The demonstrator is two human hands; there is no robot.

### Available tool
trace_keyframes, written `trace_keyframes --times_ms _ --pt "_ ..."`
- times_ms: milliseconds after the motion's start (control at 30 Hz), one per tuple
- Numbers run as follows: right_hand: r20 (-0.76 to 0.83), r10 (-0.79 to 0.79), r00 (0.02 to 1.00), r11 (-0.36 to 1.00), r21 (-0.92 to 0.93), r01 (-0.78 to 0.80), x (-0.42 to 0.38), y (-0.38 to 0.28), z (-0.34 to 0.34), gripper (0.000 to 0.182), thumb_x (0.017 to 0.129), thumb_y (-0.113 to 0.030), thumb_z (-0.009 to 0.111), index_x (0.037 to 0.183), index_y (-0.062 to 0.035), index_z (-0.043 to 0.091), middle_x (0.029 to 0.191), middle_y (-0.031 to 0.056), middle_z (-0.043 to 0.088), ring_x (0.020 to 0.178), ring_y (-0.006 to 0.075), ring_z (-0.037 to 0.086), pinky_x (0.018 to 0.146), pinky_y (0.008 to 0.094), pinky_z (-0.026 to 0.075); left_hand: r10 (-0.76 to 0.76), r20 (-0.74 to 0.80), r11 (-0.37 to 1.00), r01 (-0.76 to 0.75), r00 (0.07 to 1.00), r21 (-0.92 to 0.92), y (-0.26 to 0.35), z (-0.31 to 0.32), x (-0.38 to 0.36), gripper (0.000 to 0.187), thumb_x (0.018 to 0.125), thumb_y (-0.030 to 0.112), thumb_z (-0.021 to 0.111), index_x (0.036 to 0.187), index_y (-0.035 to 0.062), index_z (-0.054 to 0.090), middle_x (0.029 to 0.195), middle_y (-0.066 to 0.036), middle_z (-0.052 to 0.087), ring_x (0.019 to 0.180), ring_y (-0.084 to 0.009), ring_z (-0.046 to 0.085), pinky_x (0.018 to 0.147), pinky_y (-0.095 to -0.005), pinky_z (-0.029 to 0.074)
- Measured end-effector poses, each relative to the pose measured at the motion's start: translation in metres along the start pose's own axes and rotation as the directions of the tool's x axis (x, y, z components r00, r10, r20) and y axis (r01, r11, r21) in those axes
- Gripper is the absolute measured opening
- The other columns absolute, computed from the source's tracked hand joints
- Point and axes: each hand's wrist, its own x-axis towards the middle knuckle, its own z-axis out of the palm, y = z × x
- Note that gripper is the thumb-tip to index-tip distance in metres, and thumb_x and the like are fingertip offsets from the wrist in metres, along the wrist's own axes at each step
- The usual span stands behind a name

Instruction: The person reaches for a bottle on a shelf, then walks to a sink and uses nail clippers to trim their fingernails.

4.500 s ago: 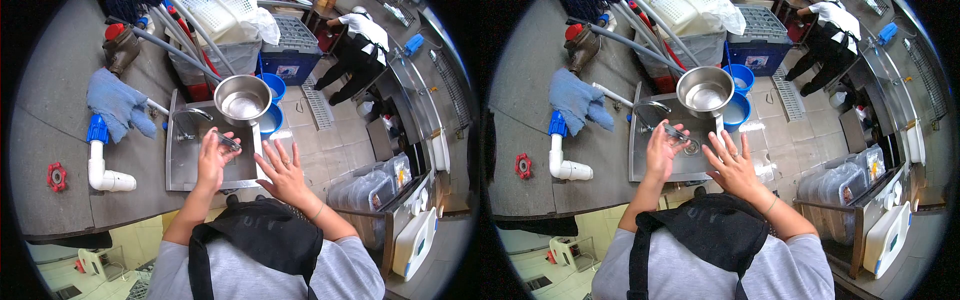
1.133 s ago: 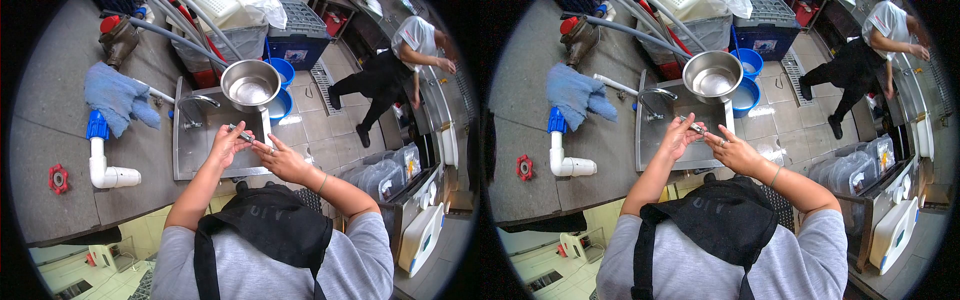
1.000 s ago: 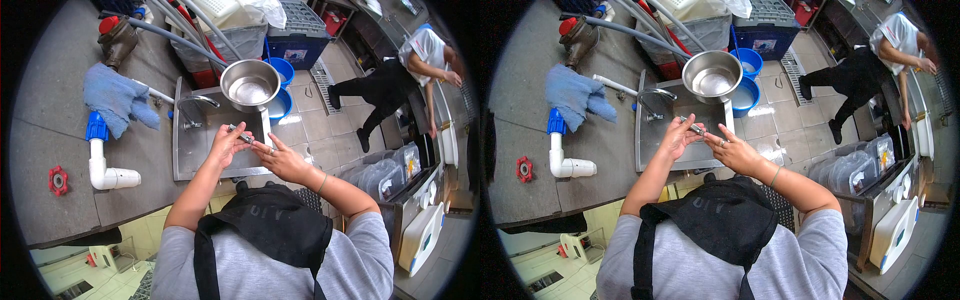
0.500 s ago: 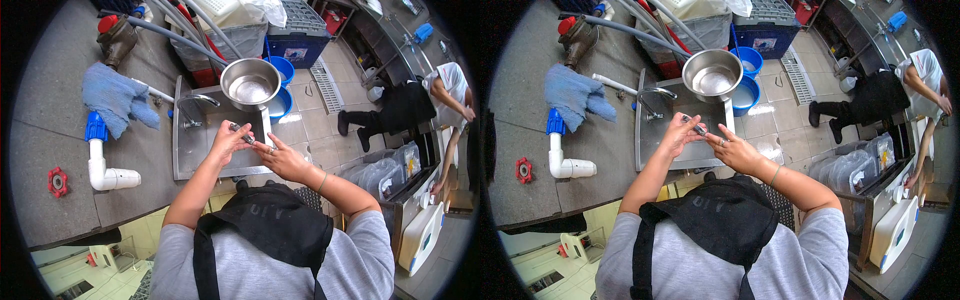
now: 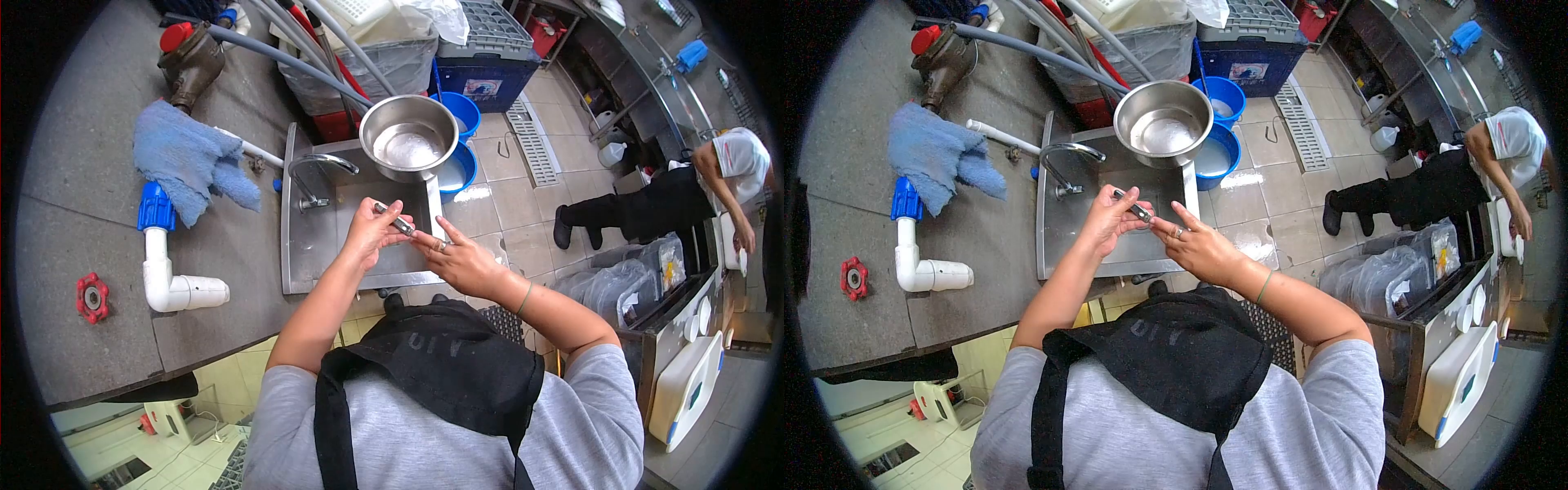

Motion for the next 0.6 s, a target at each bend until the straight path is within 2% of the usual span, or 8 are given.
trace_keyframes --times_ms 167,367,600 --pt "0.005 0.020 1.000 0.999 0.050 -0.021 0.001 -0.002 0.001 0.024 0.076 -0.021 0.053 0.093 -0.0086 0.065 0.132 0.0078 0.049 0.135 0.0208 0.028 0.112 0.0514 0.012 -0.007 -0.021 0.999 0.007 1.000 -0.043 -0.001 0.002 -0.002 0.036 0.085 0.028 0.065 0.093 0.0064 0.037 0.088 -0.020 0.062 0.076 -0.0258 0.066 0.066 -0.0357 0.057" --pt "0.062 0.069 0.996 0.985 0.154 -0.078 0.006 -0.001 -0.009 0.025 0.074 -0.024 0.058 0.093 -0.0088 0.063 0.134 0.0085 0.046 0.136 0.0216 0.025 0.111 0.0532 0.013 0.008 -0.058 0.978 -0.020 0.998 -0.210 -0.004 0.006 -0.002 0.037 0.085 0.028 0.065 0.096 0.0061 0.037 0.092 -0.019 0.061 0.080 -0.0266 0.066 0.068 -0.0355 0.057" --pt "0.097 0.094 0.991 0.972 0.207 -0.113 0.009 0.001 -0.014 0.032 0.070 -0.030 0.068 0.094 -0.0097 0.063 0.135 0.0091 0.044 0.136 0.0228 0.026 0.111 0.0538 0.013 0.067 -0.067 0.978 -0.079 0.996 -0.195 -0.003 0.010 -0.004 0.038 0.084 0.026 0.066 0.097 0.0063 0.036 0.094 -0.019 0.061 0.085 -0.0263 0.065 0.071 -0.0354 0.056"
